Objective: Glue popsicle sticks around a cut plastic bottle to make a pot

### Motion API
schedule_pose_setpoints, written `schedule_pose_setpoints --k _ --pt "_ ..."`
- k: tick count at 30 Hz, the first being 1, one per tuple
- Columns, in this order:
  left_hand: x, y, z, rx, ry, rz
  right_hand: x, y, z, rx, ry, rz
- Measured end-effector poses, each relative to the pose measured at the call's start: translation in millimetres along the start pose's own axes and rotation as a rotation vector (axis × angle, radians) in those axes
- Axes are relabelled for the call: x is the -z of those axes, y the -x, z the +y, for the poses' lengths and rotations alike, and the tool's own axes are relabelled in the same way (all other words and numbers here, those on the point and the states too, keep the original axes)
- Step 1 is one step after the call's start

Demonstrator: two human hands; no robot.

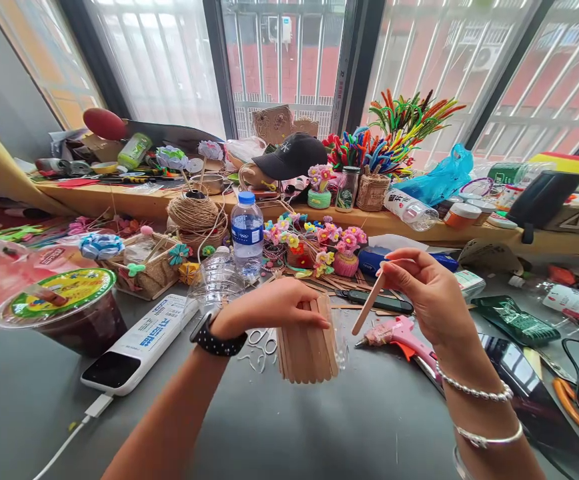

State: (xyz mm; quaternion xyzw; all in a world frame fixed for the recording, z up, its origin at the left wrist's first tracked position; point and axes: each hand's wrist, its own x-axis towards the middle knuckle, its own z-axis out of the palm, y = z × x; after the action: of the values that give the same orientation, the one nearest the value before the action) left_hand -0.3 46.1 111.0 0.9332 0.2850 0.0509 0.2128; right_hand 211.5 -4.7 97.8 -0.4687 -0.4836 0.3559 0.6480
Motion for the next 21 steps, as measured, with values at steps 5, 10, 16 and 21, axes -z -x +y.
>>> schedule_pose_setpoints --k 5,10,16,21 --pt "6.6 -11 -9 -0.071 0.237 -0.264 -7 3 1 -0.075 0.055 -0.171" --pt "-3.5 -14 -16 -0.080 0.301 -0.267 -21 4 11 -0.150 0.085 -0.357" --pt "-7.4 -11 -18 -0.052 0.314 -0.258 -35 4 19 -0.251 0.130 -0.510" --pt "-9.6 -12 -17 -0.093 0.340 -0.230 -36 4 20 -0.294 0.150 -0.558"
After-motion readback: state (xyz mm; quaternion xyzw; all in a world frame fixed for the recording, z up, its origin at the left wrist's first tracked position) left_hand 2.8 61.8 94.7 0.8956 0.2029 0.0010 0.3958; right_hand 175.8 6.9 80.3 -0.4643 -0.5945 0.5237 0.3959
